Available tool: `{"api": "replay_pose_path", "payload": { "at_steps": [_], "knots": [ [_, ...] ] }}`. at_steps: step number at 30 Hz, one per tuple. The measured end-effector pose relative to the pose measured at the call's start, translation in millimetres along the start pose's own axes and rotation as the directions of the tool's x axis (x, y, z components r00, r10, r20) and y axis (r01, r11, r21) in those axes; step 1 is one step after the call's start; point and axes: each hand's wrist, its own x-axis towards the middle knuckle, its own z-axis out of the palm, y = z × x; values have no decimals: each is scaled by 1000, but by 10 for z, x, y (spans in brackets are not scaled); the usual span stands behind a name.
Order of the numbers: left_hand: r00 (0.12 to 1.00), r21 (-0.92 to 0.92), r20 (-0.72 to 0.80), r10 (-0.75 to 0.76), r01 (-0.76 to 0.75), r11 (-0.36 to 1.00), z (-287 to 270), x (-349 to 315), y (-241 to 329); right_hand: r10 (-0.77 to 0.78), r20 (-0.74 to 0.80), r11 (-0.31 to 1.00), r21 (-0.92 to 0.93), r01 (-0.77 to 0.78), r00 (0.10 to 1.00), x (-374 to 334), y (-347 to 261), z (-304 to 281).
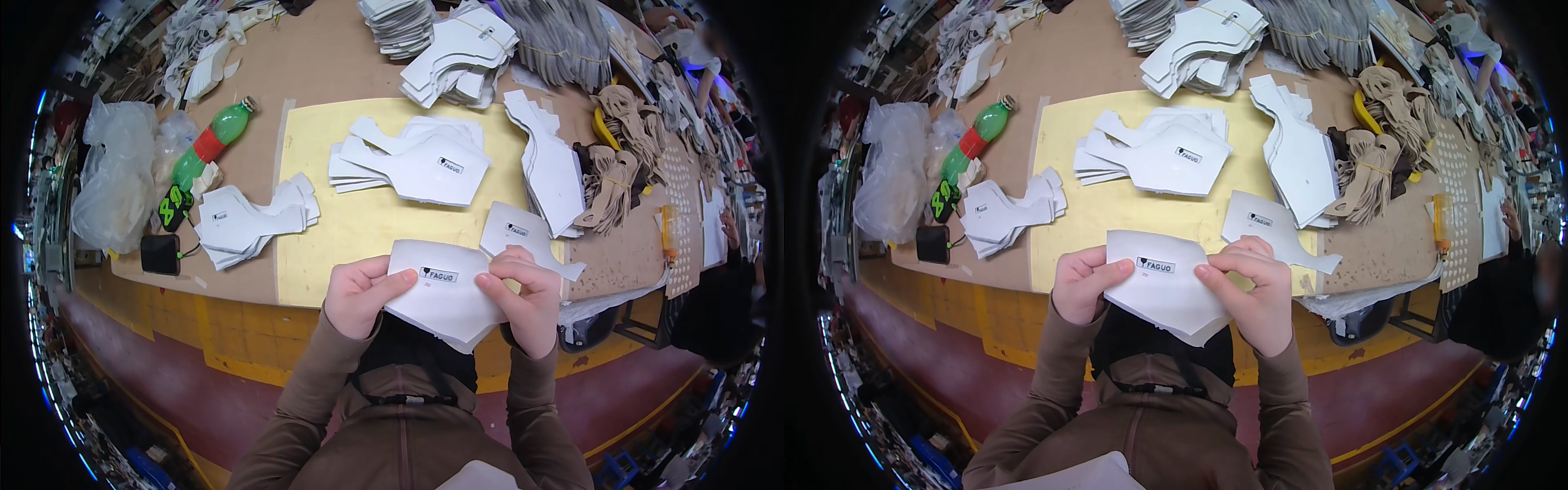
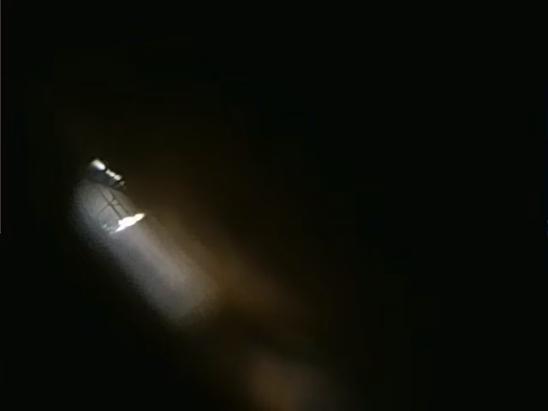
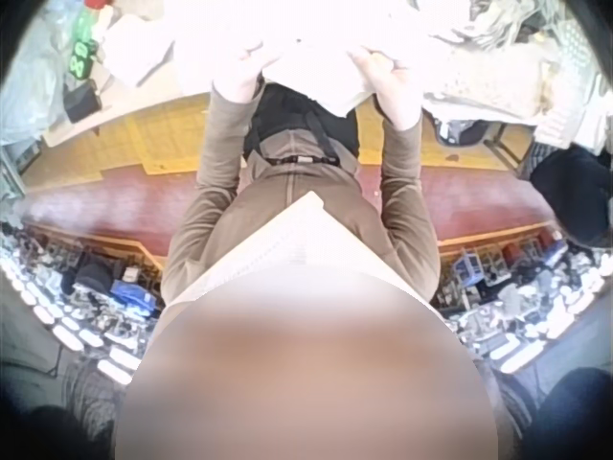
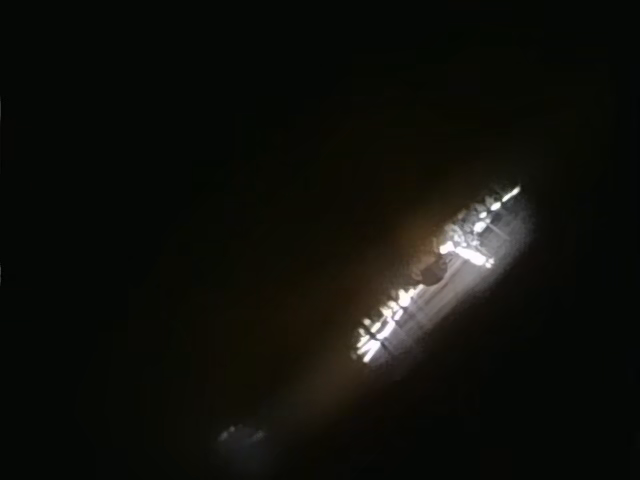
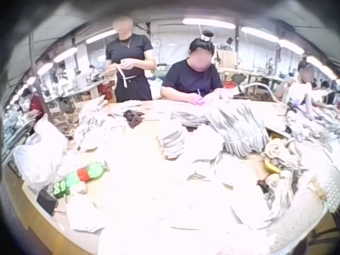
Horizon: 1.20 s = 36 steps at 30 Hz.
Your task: The person repeatedly picks up white paper cutouts from a table, peels off a thin backing layer from each piece, and places the finished pieces into a growing stack. The person handles the items one at a time, turning them over as needed to remove the backing.
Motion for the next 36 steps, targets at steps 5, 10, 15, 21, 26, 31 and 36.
{"api": "replay_pose_path", "payload": {
  "at_steps": [5, 10, 15, 21, 26, 31, 36],
  "knots": [
    [990, 114, -135, 50, -34, 993, 49, 19, -66, 33, 24, 999, 35, -34, 999, -19, 19, 19],
    [982, 166, -174, 68, -39, 985, 68, 37, -107, 69, 23, 996, 60, -71, 997, -20, 78, 45],
    [977, 221, -202, 66, -20, 975, 56, 45, -121, 95, 35, 993, 65, -97, 995, -23, 129, 53],
    [989, 145, -140, 46, -25, 989, 8, 39, -136, 114, 53, 990, 78, -118, 992, -26, 141, 55],
    [1000, -7, -4, -25, 25, 1000, -91, 22, -113, 110, 53, 990, 84, -114, 993, -36, 136, 67],
    [995, 110, -94, -35, 46, 993, -79, 23, -149, 101, 60, 993, 49, -104, 993, -34, 144, 70],
    [993, 246, -102, -54, 78, 966, -15, -26, -61, 9, 132, 1000, -23, -6, 991, -27, 122, 68]
  ]
}}
